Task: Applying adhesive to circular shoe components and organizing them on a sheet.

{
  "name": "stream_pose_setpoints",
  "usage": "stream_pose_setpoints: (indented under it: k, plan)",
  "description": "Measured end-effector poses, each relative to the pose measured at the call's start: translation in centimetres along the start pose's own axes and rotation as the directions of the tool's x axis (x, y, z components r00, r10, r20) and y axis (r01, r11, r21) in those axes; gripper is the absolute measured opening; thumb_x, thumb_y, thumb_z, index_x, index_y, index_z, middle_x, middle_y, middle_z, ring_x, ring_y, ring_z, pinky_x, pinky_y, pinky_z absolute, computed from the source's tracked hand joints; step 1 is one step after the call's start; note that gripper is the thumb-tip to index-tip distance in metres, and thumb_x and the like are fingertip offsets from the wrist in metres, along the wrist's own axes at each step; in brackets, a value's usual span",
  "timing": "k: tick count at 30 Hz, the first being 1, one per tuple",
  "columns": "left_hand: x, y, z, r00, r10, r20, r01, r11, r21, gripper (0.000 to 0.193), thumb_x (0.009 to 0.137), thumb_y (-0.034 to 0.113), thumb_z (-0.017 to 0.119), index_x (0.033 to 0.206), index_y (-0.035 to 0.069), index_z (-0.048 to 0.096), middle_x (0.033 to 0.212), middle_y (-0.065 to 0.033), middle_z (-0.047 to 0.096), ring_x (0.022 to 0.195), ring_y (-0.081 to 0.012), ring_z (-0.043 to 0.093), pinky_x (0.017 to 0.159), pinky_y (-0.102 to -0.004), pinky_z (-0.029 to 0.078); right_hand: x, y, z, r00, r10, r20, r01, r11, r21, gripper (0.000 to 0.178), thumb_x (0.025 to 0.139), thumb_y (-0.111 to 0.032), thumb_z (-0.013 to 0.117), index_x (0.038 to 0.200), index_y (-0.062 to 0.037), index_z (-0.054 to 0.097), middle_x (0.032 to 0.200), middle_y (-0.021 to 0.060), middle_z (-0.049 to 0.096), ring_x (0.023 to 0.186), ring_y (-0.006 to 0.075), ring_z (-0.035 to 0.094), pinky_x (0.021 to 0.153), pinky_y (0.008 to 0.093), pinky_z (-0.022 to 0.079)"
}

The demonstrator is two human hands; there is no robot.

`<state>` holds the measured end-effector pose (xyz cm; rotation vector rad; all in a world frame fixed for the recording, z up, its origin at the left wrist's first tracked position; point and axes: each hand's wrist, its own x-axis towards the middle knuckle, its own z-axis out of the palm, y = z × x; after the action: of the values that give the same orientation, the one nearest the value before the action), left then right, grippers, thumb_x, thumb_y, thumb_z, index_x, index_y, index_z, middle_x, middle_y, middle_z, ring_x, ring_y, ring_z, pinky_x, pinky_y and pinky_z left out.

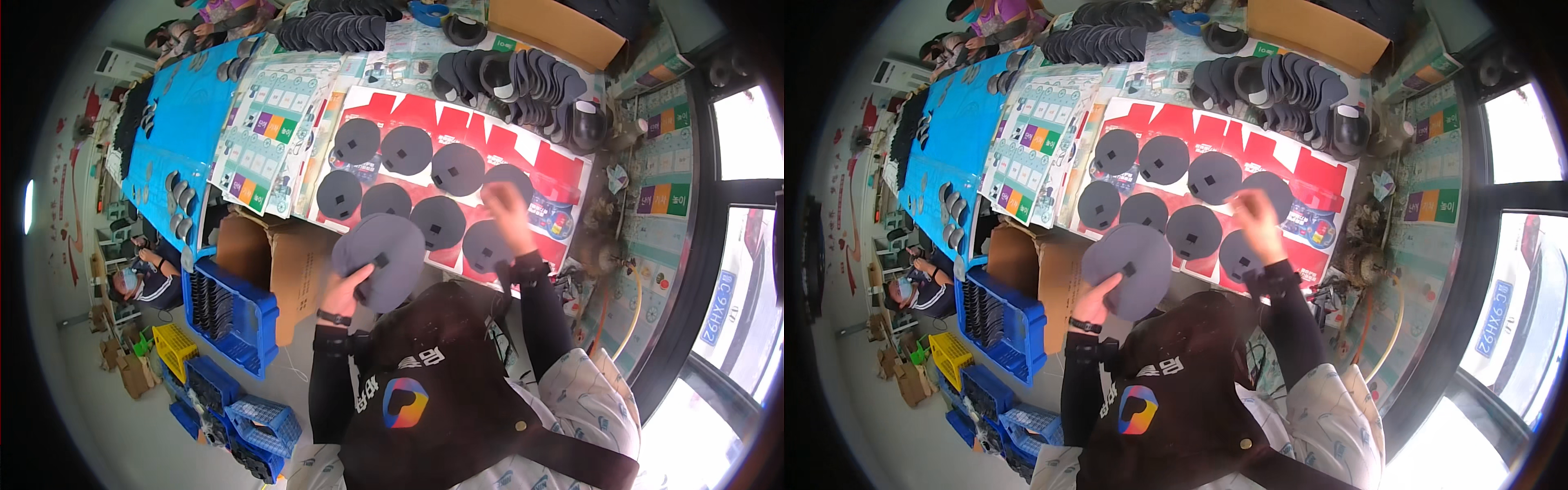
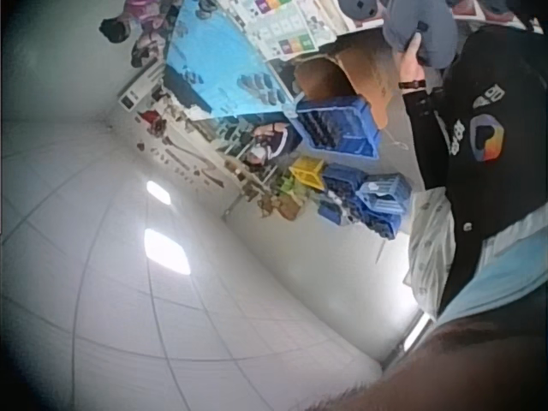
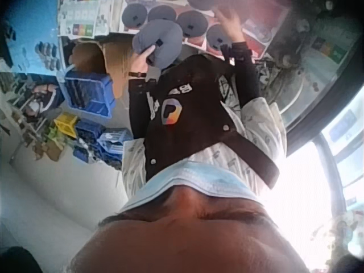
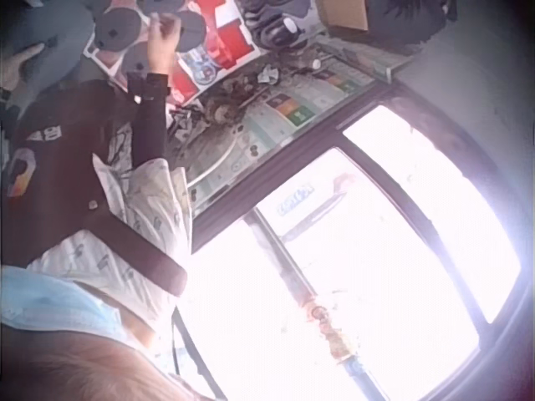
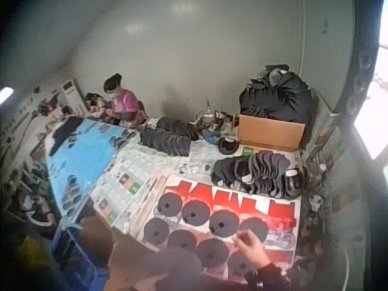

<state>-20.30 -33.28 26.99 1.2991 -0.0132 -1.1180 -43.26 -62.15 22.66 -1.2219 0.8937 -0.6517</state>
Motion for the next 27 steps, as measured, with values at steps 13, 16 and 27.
stream_pose_setpoints:
  k: [13,16,27]
  plan:
    - [1.6,-2.9,2.9,0.984,-0.122,0.131,0.101,0.982,0.158,0.04,0.098,0.019,0.069,0.132,0.0,0.06,0.127,-0.0051,0.066,0.114,-0.0156,0.061,0.099,-0.0324,0.048,-7.8,0.5,6.9,0.932,-0.356,-0.066,0.251,0.766,-0.591,0.019,0.09,-0.019,0.074,0.101,-0.0034,0.074,0.076,0.0199,0.068,0.065,0.0347,0.069,0.061,0.038,0.054]
    - [1.2,-2.5,2.0,0.986,-0.131,0.103,0.112,0.979,0.169,0.042,0.097,0.016,0.069,0.135,0.001,0.059,0.127,-0.0048,0.065,0.115,-0.0176,0.061,0.1,-0.034,0.048,-8.2,1.5,5.5,0.92,-0.347,-0.184,0.217,0.84,-0.498,0.017,0.093,-0.018,0.071,0.101,-0.0026,0.074,0.077,0.021,0.068,0.065,0.0314,0.069,0.062,0.0362,0.053]
    - [-1.2,-0.3,-5.3,0.998,-0.063,0.029,0.065,0.997,-0.047,0.04,0.101,0.013,0.063,0.14,0.007,0.054,0.135,-0.0063,0.061,0.121,-0.0235,0.06,0.101,-0.0434,0.051,-6.5,9.7,-16.2,0.888,0.133,-0.44,-0.131,0.991,0.035,0.013,0.103,-0.019,0.059,0.101,-0.0071,0.065,0.083,0.0006,0.062,0.067,0.011,0.061,0.048,0.0302,0.057]
